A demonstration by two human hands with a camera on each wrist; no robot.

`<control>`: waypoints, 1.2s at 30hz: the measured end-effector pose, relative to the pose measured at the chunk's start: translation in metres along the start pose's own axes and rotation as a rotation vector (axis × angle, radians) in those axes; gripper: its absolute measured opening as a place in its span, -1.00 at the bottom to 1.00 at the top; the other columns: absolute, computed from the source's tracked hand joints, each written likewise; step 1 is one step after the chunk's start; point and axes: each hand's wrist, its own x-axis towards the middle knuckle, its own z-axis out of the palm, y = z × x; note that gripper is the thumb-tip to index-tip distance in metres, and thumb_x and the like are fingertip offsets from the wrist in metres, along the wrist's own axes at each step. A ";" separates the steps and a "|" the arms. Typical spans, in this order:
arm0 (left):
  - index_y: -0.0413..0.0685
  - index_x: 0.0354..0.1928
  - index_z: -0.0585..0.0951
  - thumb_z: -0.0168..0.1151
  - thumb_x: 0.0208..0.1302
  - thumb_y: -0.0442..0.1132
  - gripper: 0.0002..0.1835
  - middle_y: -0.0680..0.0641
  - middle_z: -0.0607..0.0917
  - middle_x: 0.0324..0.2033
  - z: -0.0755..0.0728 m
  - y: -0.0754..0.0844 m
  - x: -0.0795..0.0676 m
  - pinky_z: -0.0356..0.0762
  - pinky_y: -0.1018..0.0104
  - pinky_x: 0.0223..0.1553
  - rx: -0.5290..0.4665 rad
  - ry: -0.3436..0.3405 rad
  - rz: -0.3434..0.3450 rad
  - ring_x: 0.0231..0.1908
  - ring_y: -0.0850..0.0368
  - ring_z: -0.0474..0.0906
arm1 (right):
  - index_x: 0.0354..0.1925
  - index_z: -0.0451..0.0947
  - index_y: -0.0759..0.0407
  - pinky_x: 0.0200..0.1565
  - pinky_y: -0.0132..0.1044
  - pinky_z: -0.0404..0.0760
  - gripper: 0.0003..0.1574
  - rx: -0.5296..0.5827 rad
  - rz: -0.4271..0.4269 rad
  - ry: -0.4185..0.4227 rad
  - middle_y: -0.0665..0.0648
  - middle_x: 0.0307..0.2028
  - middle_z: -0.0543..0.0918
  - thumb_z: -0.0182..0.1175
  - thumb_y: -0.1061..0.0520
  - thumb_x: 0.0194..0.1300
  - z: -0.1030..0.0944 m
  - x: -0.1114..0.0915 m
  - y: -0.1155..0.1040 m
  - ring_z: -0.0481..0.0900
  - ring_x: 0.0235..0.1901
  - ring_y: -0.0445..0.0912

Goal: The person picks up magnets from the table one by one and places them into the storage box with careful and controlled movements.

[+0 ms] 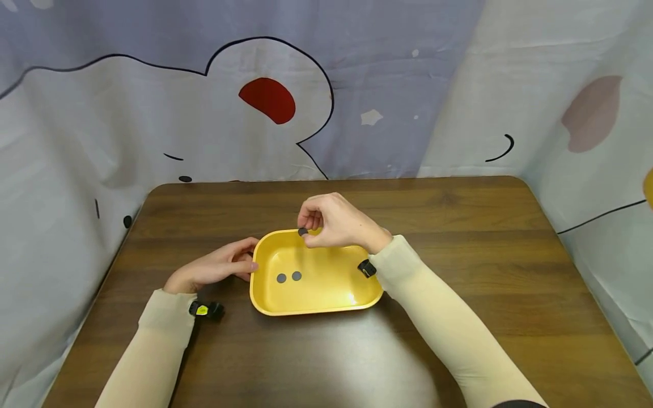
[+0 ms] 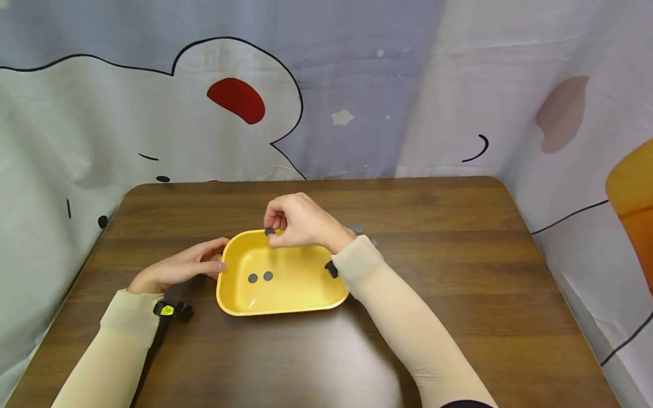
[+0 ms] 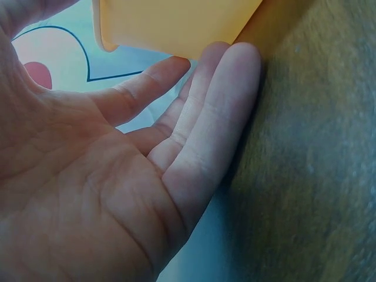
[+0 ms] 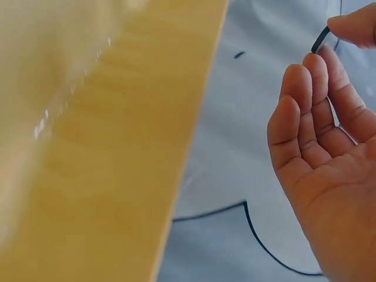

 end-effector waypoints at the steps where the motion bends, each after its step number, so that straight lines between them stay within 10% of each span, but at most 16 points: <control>1: -0.28 0.44 0.25 0.14 0.54 -0.19 -0.42 -0.35 0.56 0.14 0.000 0.000 0.000 0.74 0.21 0.04 -0.004 -0.003 0.002 -0.04 0.02 0.70 | -0.35 0.66 0.01 -0.23 -0.37 0.67 -0.85 0.016 -0.001 -0.003 0.02 -0.39 0.72 0.42 0.17 0.05 0.004 0.002 -0.001 0.62 -0.36 -0.21; 36: -0.28 0.44 0.25 0.15 0.53 -0.17 -0.42 -0.33 0.58 0.10 0.001 0.001 0.000 0.74 0.24 0.03 -0.003 0.010 -0.006 -0.06 0.03 0.68 | -0.17 0.70 0.20 -0.11 -0.45 0.62 -0.68 -0.065 -0.067 -0.218 0.10 -0.24 0.74 0.50 0.09 0.13 0.057 0.009 0.003 0.65 -0.24 -0.17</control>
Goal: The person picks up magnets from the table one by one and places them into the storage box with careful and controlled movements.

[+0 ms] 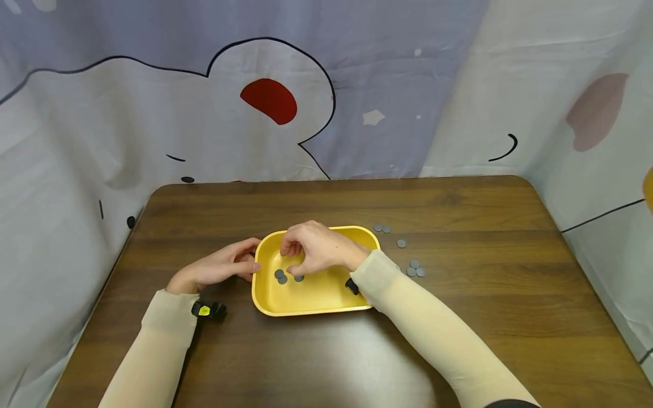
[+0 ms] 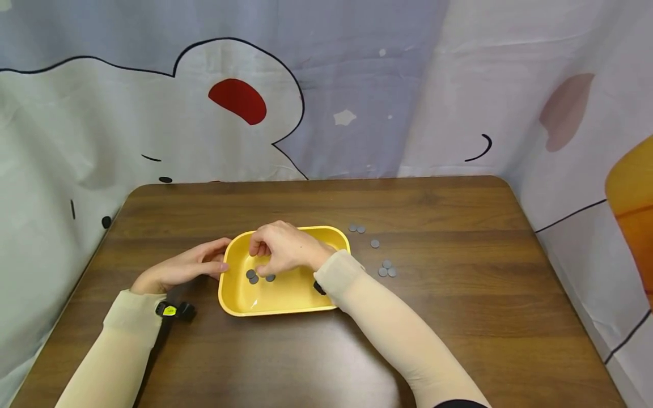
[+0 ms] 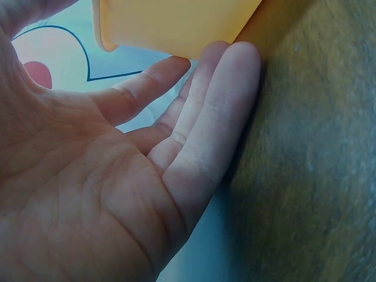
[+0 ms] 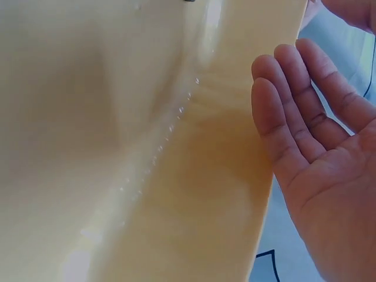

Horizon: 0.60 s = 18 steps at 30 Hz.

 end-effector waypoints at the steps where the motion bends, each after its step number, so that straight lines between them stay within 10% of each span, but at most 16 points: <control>1: -0.28 0.44 0.25 0.15 0.53 -0.17 -0.42 -0.32 0.59 0.10 0.000 0.000 0.000 0.74 0.24 0.03 0.002 0.000 -0.002 -0.06 0.03 0.68 | -0.16 0.70 0.19 -0.11 -0.46 0.62 -0.68 -0.003 -0.002 0.001 0.09 -0.23 0.74 0.50 0.09 0.13 -0.001 0.000 -0.001 0.65 -0.24 -0.17; 18: -0.27 0.44 0.27 0.14 0.53 -0.17 -0.43 -0.33 0.60 0.09 -0.004 0.000 -0.001 0.74 0.25 0.04 0.026 0.003 -0.010 -0.06 0.02 0.69 | -0.15 0.68 0.06 -0.05 -0.26 0.72 -0.72 0.009 0.035 0.156 0.05 -0.17 0.72 0.49 0.05 0.17 -0.058 -0.040 0.002 0.68 -0.20 -0.13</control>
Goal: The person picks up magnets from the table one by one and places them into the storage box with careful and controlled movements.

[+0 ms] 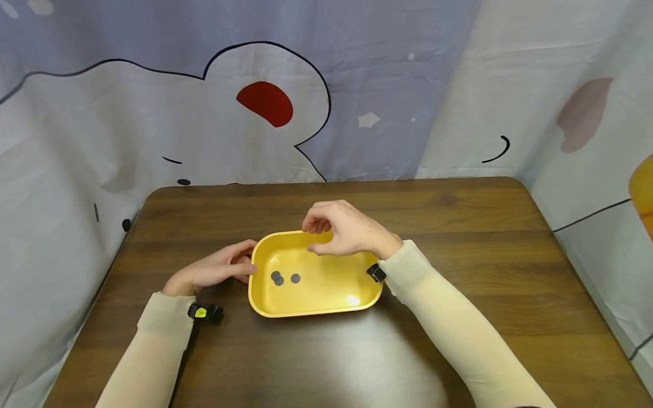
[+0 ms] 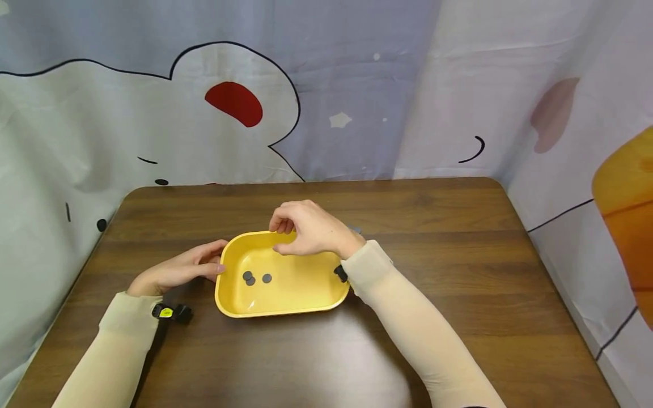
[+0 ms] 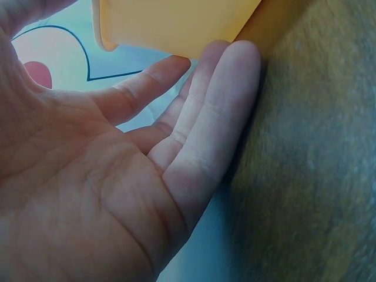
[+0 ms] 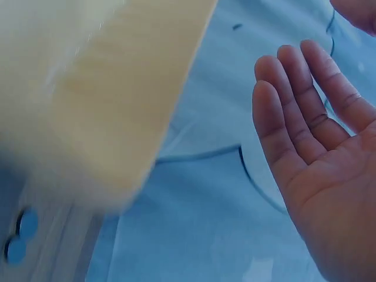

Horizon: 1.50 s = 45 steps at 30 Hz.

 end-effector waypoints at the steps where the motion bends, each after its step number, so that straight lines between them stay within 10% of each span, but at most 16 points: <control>1: -0.27 0.44 0.27 0.14 0.53 -0.17 -0.42 -0.33 0.59 0.09 0.000 0.000 0.000 0.74 0.25 0.04 0.001 0.001 0.001 -0.07 0.02 0.69 | -0.15 0.68 0.06 -0.06 -0.26 0.72 -0.72 0.007 0.008 0.015 0.06 -0.18 0.72 0.49 0.06 0.16 -0.005 -0.004 0.002 0.68 -0.21 -0.14; 13: -0.28 0.45 0.26 0.18 0.51 -0.14 -0.38 -0.32 0.61 0.07 -0.004 -0.003 -0.002 0.74 0.28 0.02 -0.004 0.013 -0.011 -0.07 0.02 0.68 | -0.12 0.68 0.08 -0.12 -0.08 0.74 -0.68 0.001 0.125 0.099 0.09 -0.21 0.73 0.52 0.08 0.16 -0.041 -0.064 0.039 0.68 -0.26 -0.06; 33: -0.27 0.43 0.28 0.18 0.50 -0.14 -0.39 -0.31 0.62 0.06 -0.001 0.005 -0.011 0.73 0.27 0.04 -0.002 0.023 -0.008 -0.06 0.01 0.67 | -0.23 0.70 0.11 -0.24 -0.23 0.65 -0.72 -0.264 0.443 0.023 -0.01 -0.34 0.70 0.54 0.10 0.08 -0.032 -0.171 0.063 0.62 -0.34 -0.14; 45: -0.28 0.44 0.27 0.18 0.51 -0.14 -0.39 -0.33 0.62 0.08 0.000 0.004 -0.012 0.73 0.26 0.05 -0.011 0.016 -0.001 -0.05 0.01 0.69 | -0.34 0.63 0.06 -0.32 -0.23 0.56 -0.80 -0.337 0.542 0.001 -0.04 -0.43 0.62 0.49 0.12 0.08 -0.016 -0.178 0.058 0.51 -0.42 -0.19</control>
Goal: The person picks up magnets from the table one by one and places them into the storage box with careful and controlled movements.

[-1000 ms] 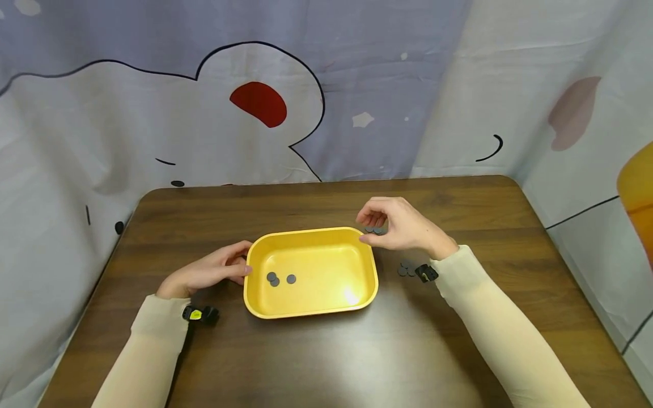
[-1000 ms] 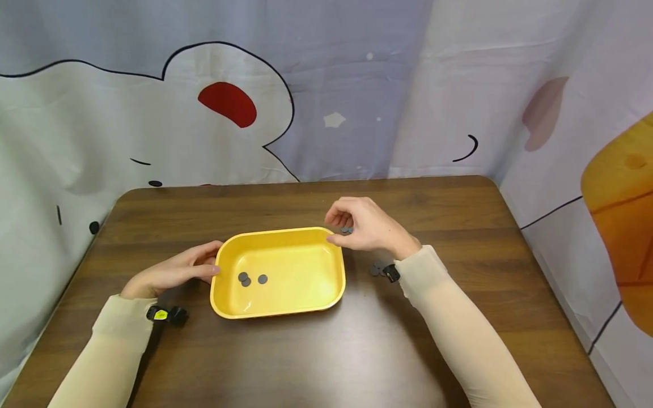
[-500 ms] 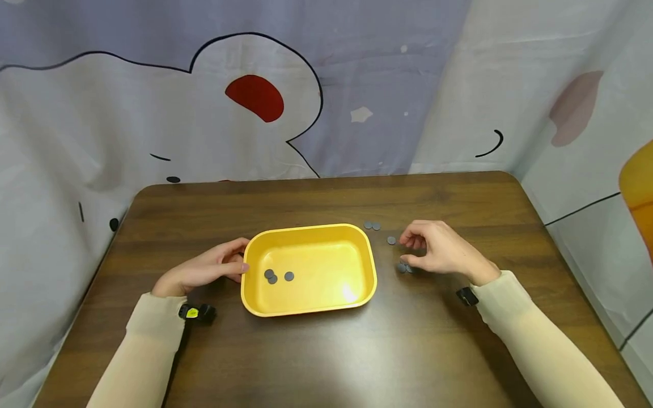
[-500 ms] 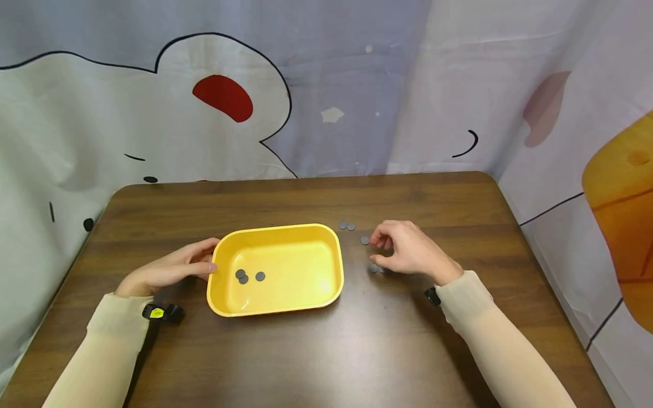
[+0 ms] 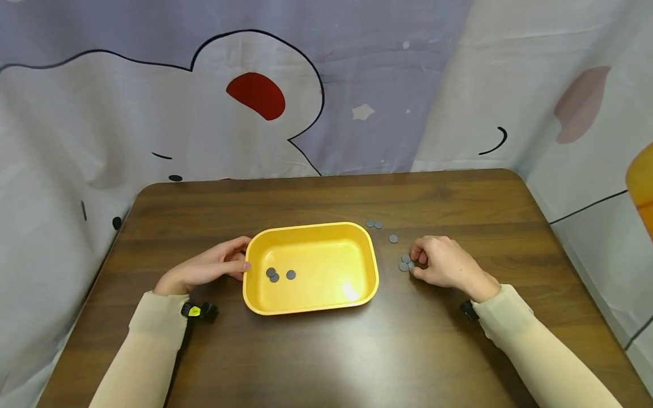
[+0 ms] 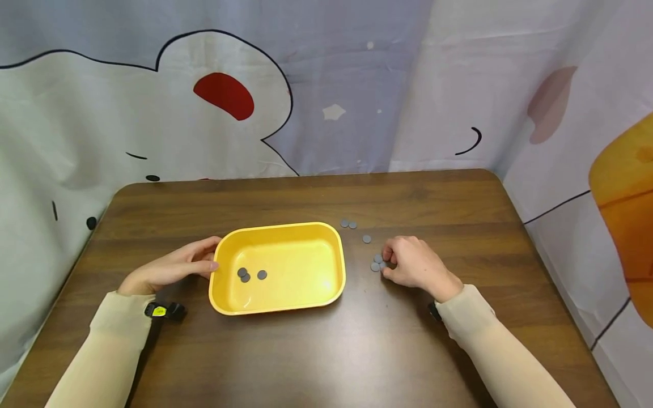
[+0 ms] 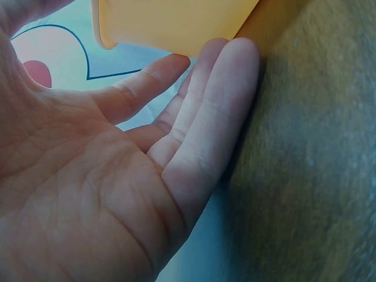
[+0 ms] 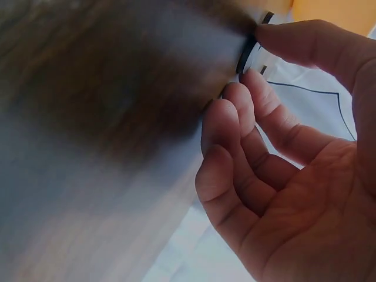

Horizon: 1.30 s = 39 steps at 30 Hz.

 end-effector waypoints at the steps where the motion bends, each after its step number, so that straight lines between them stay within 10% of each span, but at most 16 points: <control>1: -0.27 0.44 0.27 0.18 0.51 -0.14 -0.39 -0.33 0.62 0.08 0.000 0.000 0.000 0.73 0.26 0.05 0.001 0.000 0.000 -0.05 0.01 0.69 | -0.35 0.62 0.05 -0.33 -0.24 0.54 -0.81 -0.001 0.002 0.001 -0.04 -0.44 0.60 0.47 0.14 0.07 0.000 0.000 -0.001 0.50 -0.44 -0.19; 13: -0.24 0.44 0.27 0.19 0.50 -0.13 -0.39 -0.26 0.63 0.06 0.000 -0.002 0.001 0.73 0.27 0.03 0.013 0.013 -0.008 -0.05 0.01 0.68 | -0.42 0.49 0.01 -0.46 -0.30 0.35 -0.75 -0.060 -0.010 0.016 -0.02 -0.51 0.49 0.40 0.18 -0.03 0.007 0.000 -0.008 0.37 -0.51 -0.15; 21: -0.22 0.44 0.28 0.20 0.50 -0.13 -0.39 -0.27 0.62 0.07 0.000 -0.002 0.001 0.73 0.26 0.04 0.008 0.012 -0.010 -0.04 -0.01 0.67 | -0.41 0.66 0.07 -0.34 -0.22 0.59 -0.84 0.005 0.040 0.045 -0.05 -0.47 0.66 0.42 0.21 -0.07 0.001 -0.010 -0.003 0.56 -0.46 -0.23; 39: -0.22 0.44 0.27 0.19 0.50 -0.13 -0.40 -0.26 0.60 0.09 0.000 -0.003 0.000 0.73 0.26 0.05 0.011 0.006 0.008 -0.04 0.00 0.67 | -0.44 0.66 0.00 -0.39 -0.40 0.60 -0.80 0.089 -0.099 0.151 -0.13 -0.53 0.65 0.47 0.20 -0.10 -0.007 -0.004 -0.007 0.56 -0.53 -0.32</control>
